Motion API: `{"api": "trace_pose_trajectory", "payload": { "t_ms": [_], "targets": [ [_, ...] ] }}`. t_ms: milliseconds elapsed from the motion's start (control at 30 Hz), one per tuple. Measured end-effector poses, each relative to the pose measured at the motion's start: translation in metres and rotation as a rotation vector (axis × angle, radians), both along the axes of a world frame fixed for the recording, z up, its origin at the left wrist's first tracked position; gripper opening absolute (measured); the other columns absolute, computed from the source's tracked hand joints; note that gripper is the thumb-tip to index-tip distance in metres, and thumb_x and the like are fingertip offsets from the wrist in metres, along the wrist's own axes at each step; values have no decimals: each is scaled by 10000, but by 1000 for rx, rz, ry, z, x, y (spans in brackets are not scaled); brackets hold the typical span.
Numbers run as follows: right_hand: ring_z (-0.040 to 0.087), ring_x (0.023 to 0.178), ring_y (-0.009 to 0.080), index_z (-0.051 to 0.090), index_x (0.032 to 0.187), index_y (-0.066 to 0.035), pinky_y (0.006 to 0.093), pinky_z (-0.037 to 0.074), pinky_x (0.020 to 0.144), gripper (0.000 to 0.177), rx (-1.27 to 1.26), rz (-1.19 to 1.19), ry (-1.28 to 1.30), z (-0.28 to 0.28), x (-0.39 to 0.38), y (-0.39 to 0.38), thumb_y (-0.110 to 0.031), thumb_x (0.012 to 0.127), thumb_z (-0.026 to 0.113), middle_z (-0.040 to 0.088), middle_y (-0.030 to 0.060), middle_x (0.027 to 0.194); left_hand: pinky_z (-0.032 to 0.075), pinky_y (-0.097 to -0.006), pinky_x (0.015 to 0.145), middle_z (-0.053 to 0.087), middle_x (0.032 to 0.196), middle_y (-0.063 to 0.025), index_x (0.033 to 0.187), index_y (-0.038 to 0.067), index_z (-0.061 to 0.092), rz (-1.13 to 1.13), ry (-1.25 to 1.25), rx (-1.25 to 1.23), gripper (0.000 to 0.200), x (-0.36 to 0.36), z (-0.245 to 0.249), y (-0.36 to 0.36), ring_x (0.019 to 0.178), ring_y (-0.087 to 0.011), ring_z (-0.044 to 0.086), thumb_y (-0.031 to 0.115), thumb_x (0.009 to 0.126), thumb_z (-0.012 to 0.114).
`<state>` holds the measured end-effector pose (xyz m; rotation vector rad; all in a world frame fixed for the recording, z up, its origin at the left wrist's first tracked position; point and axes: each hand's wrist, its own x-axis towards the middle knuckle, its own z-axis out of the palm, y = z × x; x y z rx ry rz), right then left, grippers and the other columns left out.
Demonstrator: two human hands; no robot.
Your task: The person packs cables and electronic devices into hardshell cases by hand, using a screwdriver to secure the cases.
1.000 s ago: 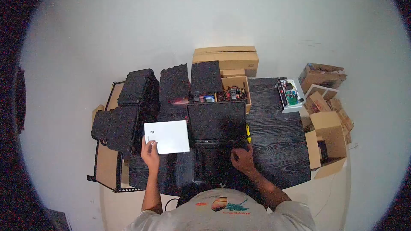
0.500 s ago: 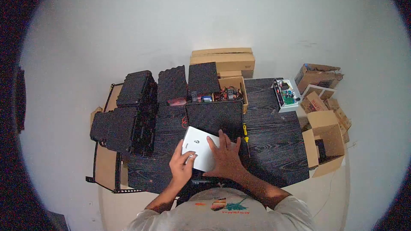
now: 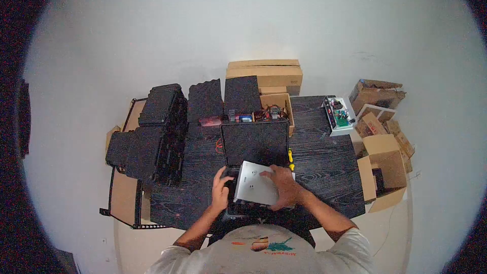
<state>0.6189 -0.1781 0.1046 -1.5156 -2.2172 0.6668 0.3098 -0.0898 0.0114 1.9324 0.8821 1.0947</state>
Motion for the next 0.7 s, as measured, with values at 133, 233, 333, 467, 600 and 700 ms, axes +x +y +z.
{"api": "trace_pose_trajectory", "payload": {
  "t_ms": [133, 233, 333, 467, 600, 700],
  "targets": [
    [376, 1431, 472, 392, 1570, -187, 596, 274, 1210, 1229, -171, 61, 121, -25, 5, 3, -481, 516, 952, 402, 255, 1530, 241, -589, 1236, 272, 1674, -279, 1192, 133, 770, -7, 330, 126, 323, -2, -38, -1, 1505, -535, 273, 168, 872, 748],
    [381, 1441, 417, 369, 1579, -186, 569, 293, 1222, 1190, -300, 132, 212, -27, 2, 9, -444, 568, 941, 392, 198, 1546, 234, -606, 1234, 228, 1688, -284, 1217, 139, 760, -30, 483, 102, 355, -7, -61, -3, 1507, -552, 248, 162, 863, 753],
    [389, 1446, 393, 355, 1584, -174, 537, 301, 1238, 1184, -422, 139, 203, -25, -3, 14, -416, 583, 938, 392, 173, 1558, 238, -600, 1234, 210, 1692, -292, 1233, 135, 749, 43, 399, 53, 373, -6, -84, -6, 1508, -551, 246, 149, 861, 751],
    [387, 1449, 390, 347, 1591, -175, 523, 318, 1240, 1197, -521, 158, 197, -41, -6, 25, -408, 580, 945, 386, 179, 1565, 237, -589, 1239, 198, 1694, -293, 1268, 143, 727, 28, 310, -36, 402, -7, -87, -8, 1518, -538, 244, 116, 867, 737],
    [405, 1438, 394, 348, 1592, -181, 526, 340, 1222, 1194, -522, 179, 139, -56, -6, 32, -408, 585, 949, 407, 182, 1552, 238, -557, 1250, 176, 1710, -268, 1323, 153, 692, 17, 286, -136, 448, -5, -79, -9, 1539, -498, 242, 76, 882, 714],
    [418, 1430, 402, 355, 1587, -182, 536, 342, 1213, 1186, -569, 178, 121, -62, -9, 37, -402, 586, 953, 426, 188, 1539, 241, -531, 1256, 163, 1720, -252, 1361, 150, 664, 9, 256, -164, 477, -6, -78, -9, 1557, -467, 232, 54, 895, 698]
  ]
}}
